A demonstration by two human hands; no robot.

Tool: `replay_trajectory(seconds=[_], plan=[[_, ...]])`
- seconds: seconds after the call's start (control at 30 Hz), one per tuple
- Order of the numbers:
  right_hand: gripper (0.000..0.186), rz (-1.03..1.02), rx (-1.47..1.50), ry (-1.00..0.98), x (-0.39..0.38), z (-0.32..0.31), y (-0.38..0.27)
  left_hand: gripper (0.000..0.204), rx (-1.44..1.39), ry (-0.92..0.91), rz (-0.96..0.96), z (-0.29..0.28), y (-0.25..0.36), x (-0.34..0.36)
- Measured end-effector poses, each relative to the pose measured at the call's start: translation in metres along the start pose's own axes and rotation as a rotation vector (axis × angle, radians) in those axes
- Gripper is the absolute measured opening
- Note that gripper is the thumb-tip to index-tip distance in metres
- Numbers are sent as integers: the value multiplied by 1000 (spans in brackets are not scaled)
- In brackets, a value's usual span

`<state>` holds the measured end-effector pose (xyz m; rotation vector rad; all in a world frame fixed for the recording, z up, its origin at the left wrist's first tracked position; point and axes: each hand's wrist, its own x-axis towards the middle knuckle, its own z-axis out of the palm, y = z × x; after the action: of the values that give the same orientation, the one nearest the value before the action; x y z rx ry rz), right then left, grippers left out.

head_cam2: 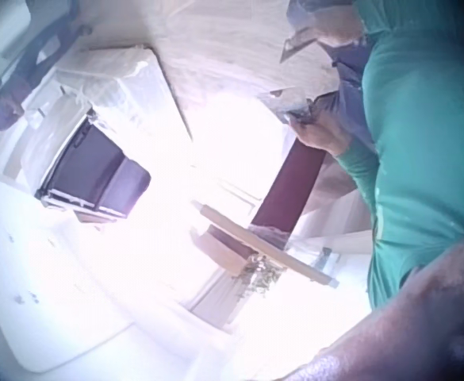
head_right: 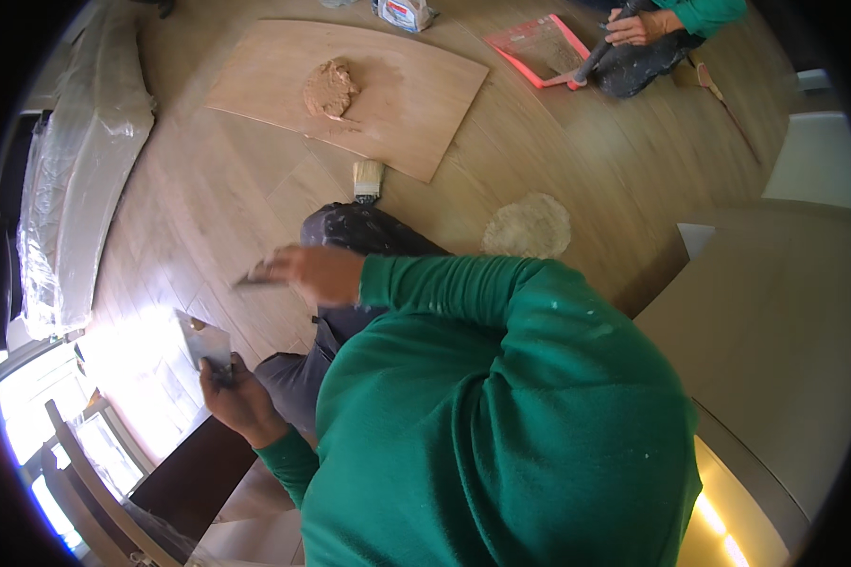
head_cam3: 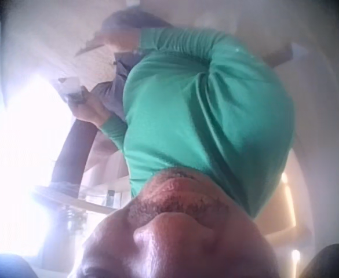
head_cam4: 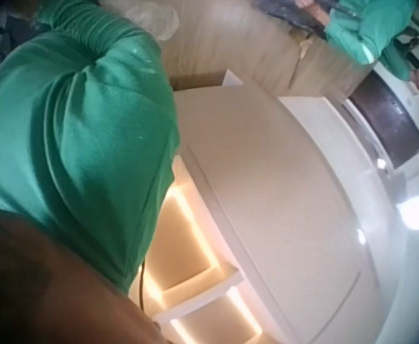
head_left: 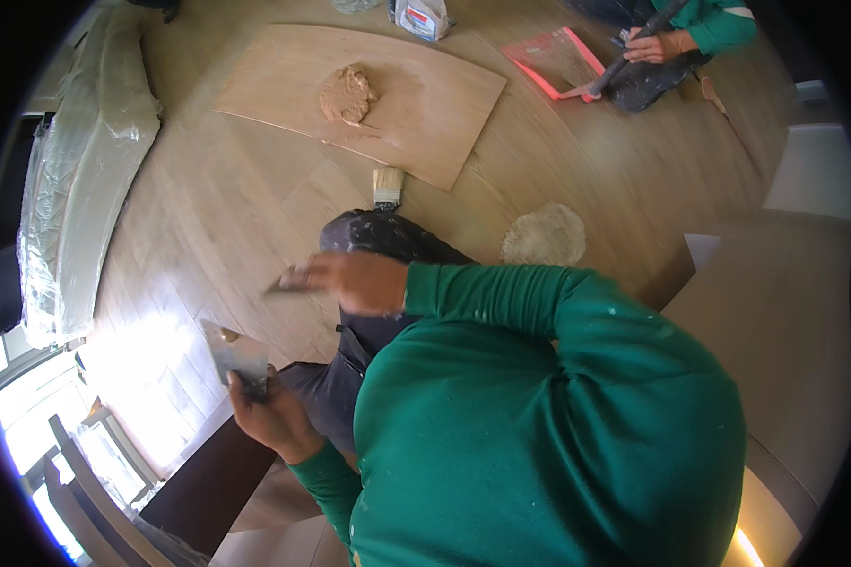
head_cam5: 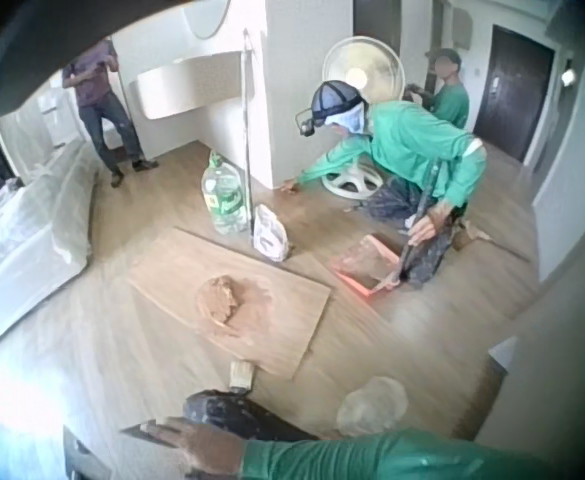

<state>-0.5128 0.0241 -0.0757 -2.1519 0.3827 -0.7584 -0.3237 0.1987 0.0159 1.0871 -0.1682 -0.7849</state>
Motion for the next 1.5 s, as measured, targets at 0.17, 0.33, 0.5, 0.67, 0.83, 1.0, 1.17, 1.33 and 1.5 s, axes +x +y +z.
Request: replay_trajectory(seconds=[0.17,0.33,0.5,0.67,0.83,1.0,1.17,1.33,1.5], plan=[[32,764,333,378,-74,-43,82,34,48,-94,47,-10,20,-3],[29,1131,718,846,-174,-61,102,39,-72,-217,-122,-8,-8,0],[26,1138,735,949,-170,-79,98,44,-42,-274,-231,-10,-58,73],[26,1071,629,1188,-166,-133,130,42,-142,-279,-337,-32,-167,195],[34,1223,859,1094,-210,-132,188,27,82,97,-604,-105,-286,246],[30,1359,1019,883,-301,-127,228,37,17,240,-615,-101,-382,218],[29,1568,743,703,-284,-145,234,37,198,194,-591,-85,-398,187],[30,1561,606,354,-186,-142,263,48,496,278,-494,-91,-395,203],[35,1424,634,247,-141,-138,287,49,482,276,-556,-65,-392,197]])
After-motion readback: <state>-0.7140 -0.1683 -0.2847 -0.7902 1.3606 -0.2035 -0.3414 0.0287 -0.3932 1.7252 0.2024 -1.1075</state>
